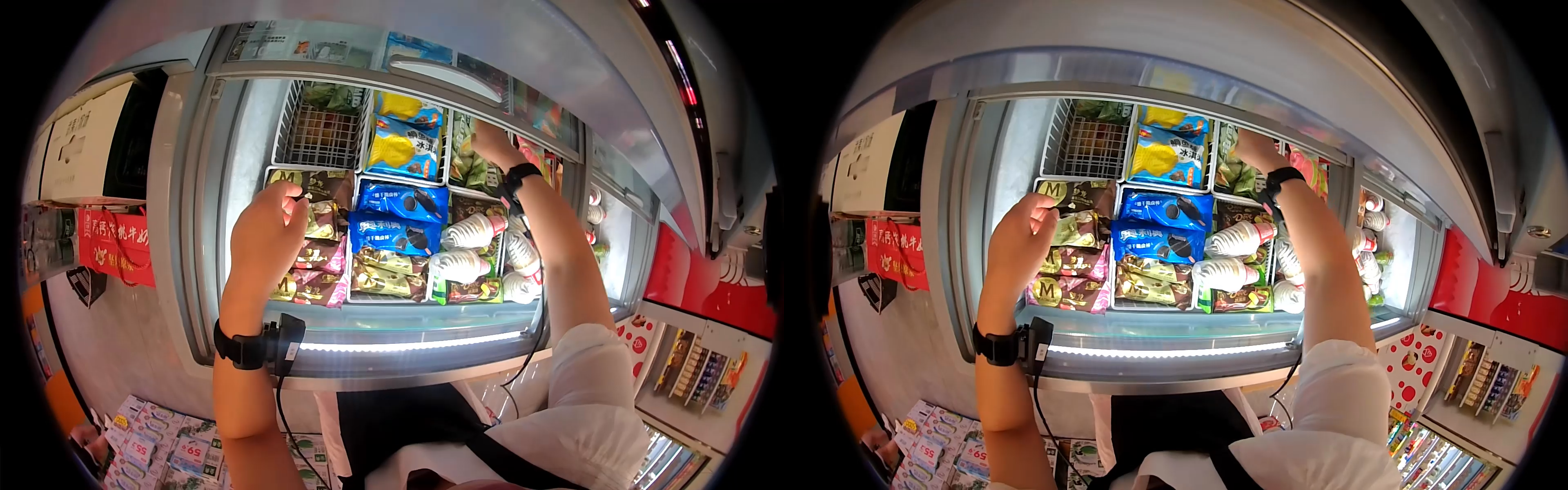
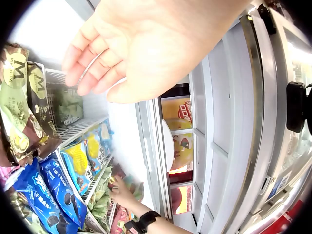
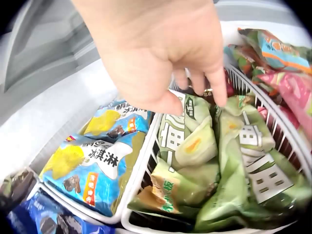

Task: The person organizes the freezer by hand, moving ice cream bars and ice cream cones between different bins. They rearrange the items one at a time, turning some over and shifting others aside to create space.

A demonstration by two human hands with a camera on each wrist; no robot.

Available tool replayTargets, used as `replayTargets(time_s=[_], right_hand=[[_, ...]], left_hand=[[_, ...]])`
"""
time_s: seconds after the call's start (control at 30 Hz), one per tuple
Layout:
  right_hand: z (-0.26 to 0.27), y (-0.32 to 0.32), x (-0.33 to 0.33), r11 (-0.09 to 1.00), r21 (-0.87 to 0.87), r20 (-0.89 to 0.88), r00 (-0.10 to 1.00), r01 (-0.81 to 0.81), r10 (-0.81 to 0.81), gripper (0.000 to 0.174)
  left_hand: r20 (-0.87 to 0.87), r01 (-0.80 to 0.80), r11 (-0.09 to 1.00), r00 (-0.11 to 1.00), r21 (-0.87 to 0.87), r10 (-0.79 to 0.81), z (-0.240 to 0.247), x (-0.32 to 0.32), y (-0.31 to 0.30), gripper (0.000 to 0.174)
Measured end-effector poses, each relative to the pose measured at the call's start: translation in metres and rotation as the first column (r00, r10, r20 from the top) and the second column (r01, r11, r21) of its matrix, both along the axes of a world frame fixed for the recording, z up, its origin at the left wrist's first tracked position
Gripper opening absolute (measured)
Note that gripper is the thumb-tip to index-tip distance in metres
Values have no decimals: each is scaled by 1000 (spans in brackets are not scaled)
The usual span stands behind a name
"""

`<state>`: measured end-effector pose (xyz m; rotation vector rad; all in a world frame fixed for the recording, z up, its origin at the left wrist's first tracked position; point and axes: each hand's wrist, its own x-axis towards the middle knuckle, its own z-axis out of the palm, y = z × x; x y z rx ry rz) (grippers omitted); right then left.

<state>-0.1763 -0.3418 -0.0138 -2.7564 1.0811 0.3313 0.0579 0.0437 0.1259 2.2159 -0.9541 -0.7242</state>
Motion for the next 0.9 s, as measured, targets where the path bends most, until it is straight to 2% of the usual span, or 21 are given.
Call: replayTargets(time_s=[0.07,0.1,0.13,0.17,0.27,0.33,0.37,0.43,0.47,0.5,0.6,0.63,0.67,0.73,0.8,0.87,0.9], right_hand=[[5,-1,24,985,126,-159,983,118,-97,68],[-30,-20,15,975,201,-10,995,96,-96,68],[-52,-24,8,943,333,28,999,30,-42,71],[-63,-10,8,966,254,-70,997,35,-18,70],[-80,3,-1,986,168,-124,992,-12,34,59],[-71,-11,-7,957,274,-108,986,-95,129,52],[-65,-12,-11,937,332,16,994,-109,110,46],[-36,4,-7,912,389,89,980,128,-176,40],[-33,5,-8,929,342,178,961,142,-213,38],[-25,10,-1,986,89,141,978,143,-154,31],[24,46,54,959,-273,233,963,-73,139,25],[38,63,80,979,-178,355,922,-98,156,23],[44,73,106,993,-87,315,943,-85,108,24],[11,64,151,955,260,478,878,-145,3,25],[-15,72,201,817,573,344,889,57,-303,27],[-14,94,248,706,674,163,888,218,-430,28],[-33,94,267,761,607,113,923,229,-368,29]], left_hand=[[8,-5,1000,1000,-4,5,-1,-1,0,26],[0,-5,1000,1000,-12,5,0,-1,0,26],[-8,-2,1000,1000,-17,2,2,-1,0,26],[-18,0,1000,1000,-19,-1,4,-1,0,26],[25,9,999,1000,-42,-7,3,-1,0,25],[17,2,998,1000,-57,-1,4,-3,1,25],[23,6,997,1000,-77,-4,2,-3,3,26],[39,8,994,999,-109,-4,2,-2,5,26],[54,10,991,999,-130,-3,2,-3,5,25],[68,12,988,998,-153,-1,2,-2,5,24],[71,-20,981,997,-193,35,1,-3,5,21],[68,-37,981,996,-193,51,2,-2,5,21],[64,-53,980,996,-193,67,2,-1,6,21],[106,-50,985,992,-162,68,0,1,8,23],[146,-57,987,986,-152,80,-1,1,8,22],[140,-71,985,986,-155,93,-1,2,7,19],[144,-79,985,984,-156,102,0,3,7,19]])
